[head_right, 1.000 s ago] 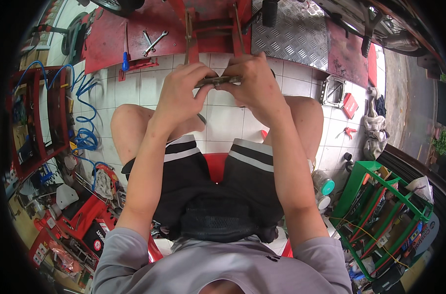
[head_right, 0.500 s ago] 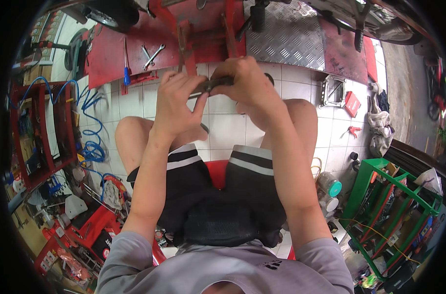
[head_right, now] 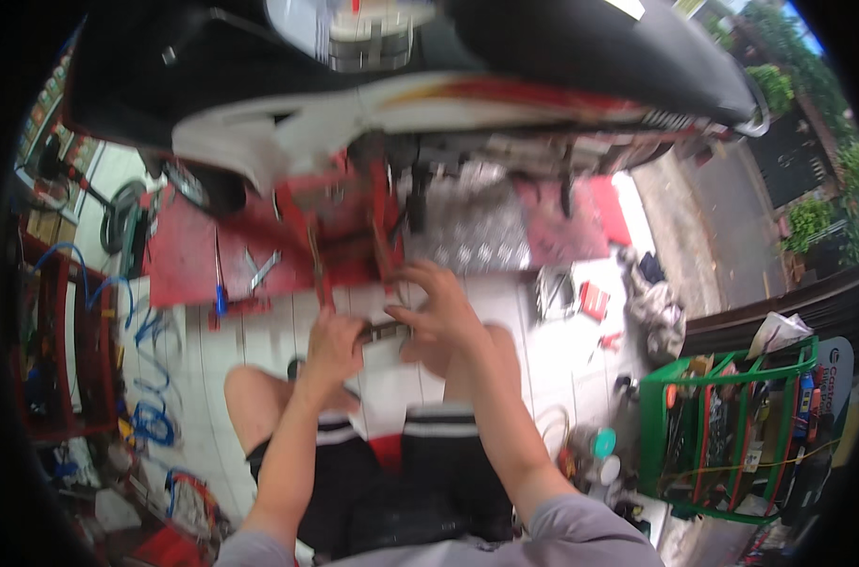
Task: The person sits on a low stool in a workshop and works on a metal motorcycle part, likely a brake pedal, held on their lap. They use a wrench to tighten or loosen bolts on the part and handle a small metal pin or clip with their fingers.
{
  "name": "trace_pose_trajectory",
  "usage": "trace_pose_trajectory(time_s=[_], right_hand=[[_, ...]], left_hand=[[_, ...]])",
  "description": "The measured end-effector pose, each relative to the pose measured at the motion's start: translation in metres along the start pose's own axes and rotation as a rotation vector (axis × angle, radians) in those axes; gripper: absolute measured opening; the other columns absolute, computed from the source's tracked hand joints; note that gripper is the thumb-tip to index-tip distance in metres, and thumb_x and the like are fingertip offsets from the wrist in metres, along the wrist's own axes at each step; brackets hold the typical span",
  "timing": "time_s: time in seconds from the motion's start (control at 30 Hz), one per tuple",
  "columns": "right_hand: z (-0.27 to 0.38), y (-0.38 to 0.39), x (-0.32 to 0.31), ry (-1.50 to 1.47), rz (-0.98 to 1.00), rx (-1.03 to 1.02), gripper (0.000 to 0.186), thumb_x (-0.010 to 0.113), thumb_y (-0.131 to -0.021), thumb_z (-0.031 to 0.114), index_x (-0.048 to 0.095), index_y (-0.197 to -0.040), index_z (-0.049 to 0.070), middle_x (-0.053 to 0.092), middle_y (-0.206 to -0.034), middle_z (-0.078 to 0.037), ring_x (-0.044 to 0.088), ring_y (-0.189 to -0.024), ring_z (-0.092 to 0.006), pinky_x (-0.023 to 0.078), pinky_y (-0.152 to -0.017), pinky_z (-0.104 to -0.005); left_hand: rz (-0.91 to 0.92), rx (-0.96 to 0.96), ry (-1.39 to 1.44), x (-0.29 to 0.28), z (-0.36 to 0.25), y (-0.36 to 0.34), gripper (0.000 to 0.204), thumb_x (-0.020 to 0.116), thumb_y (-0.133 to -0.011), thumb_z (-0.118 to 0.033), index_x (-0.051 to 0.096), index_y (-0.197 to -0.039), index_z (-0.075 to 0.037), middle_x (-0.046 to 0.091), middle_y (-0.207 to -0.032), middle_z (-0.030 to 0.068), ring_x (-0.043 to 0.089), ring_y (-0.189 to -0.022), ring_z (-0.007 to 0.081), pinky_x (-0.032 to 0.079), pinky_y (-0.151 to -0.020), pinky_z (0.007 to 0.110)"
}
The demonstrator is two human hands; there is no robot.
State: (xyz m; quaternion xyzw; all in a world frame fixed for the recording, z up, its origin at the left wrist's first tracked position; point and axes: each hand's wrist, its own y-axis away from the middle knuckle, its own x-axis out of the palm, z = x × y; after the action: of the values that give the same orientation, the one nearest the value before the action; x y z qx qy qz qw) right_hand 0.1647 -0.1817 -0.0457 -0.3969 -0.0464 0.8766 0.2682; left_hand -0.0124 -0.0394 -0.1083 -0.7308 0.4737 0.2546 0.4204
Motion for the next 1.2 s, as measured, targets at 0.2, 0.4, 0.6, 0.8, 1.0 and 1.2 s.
trace_pose_trajectory(time_s=[0.2, 0.4, 0.6, 0.8, 1.0, 1.2], right_hand=[[0.008, -0.073, -0.17, -0.063, -0.676, -0.208, 0.019, 0.053, -0.094, 0.006, 0.066, -0.105, -0.003, 0.068, -0.099, -0.01, 0.065, -0.086, -0.0167, 0.05, -0.077, -0.0298], [-0.002, -0.235, -0.373, -0.009, -0.98, -0.174, 0.038, 0.053, -0.1, 0.03, 0.061, -0.122, 0.0, 0.065, -0.104, -0.009, 0.062, -0.093, -0.0167, 0.049, -0.081, -0.0296], [-0.036, -0.318, -0.425, 0.498, -0.674, 0.203, 0.079, 0.063, -0.083, 0.062, 0.048, -0.14, 0.009, 0.055, -0.135, -0.02, 0.051, -0.127, -0.0352, 0.042, -0.103, -0.0428], [-0.054, -0.358, -0.446, 0.868, -0.532, 0.013, 0.079, 0.076, -0.076, 0.055, 0.047, -0.142, 0.023, 0.054, -0.132, -0.03, 0.052, -0.124, -0.0401, 0.043, -0.101, -0.0464], [-0.086, -0.361, -0.486, 0.931, -0.445, -0.039, 0.079, 0.077, -0.077, 0.051, 0.045, -0.143, 0.021, 0.061, -0.123, -0.026, 0.06, -0.113, -0.0387, 0.047, -0.094, -0.0446], [-0.115, -0.389, -0.481, 0.788, -0.415, -0.036, 0.097, 0.077, -0.075, 0.056, 0.035, -0.147, 0.007, 0.06, -0.098, -0.023, 0.056, -0.082, -0.0289, 0.045, -0.069, -0.0398]], left_hand=[[0.028, -0.067, 0.079, -0.02, -0.004, -0.004, 0.013, 0.067, -0.072, -0.009, 0.065, -0.085, -0.007, 0.065, -0.074, 0.0114, 0.063, -0.077, 0.0298, 0.042, -0.082, 0.042], [0.009, -0.045, 0.13, -0.012, -0.007, -0.004, 0.014, 0.068, -0.071, -0.008, 0.065, -0.085, -0.006, 0.066, -0.076, 0.0109, 0.064, -0.077, 0.0289, 0.042, -0.079, 0.041], [0.04, -0.051, 0.144, -0.013, -0.007, -0.004, 0.015, 0.067, -0.071, -0.007, 0.066, -0.086, -0.006, 0.067, -0.077, 0.0105, 0.064, -0.077, 0.0285, 0.043, -0.081, 0.04], [0.049, -0.051, 0.132, -0.014, -0.005, -0.006, 0.016, 0.068, -0.072, -0.011, 0.067, -0.087, -0.006, 0.068, -0.077, 0.0089, 0.065, -0.078, 0.0262, 0.043, -0.081, 0.039], [0.111, -0.072, 0.107, -0.004, -0.006, -0.002, 0.018, 0.066, -0.072, -0.011, 0.066, -0.089, -0.007, 0.068, -0.079, 0.0063, 0.066, -0.08, 0.0222, 0.041, -0.083, 0.037], [0.066, -0.072, 0.055, -0.015, -0.004, 0.009, 0.023, 0.066, -0.066, -0.008, 0.065, -0.089, -0.006, 0.068, -0.078, 0.0064, 0.066, -0.08, 0.0217, 0.04, -0.082, 0.035]])
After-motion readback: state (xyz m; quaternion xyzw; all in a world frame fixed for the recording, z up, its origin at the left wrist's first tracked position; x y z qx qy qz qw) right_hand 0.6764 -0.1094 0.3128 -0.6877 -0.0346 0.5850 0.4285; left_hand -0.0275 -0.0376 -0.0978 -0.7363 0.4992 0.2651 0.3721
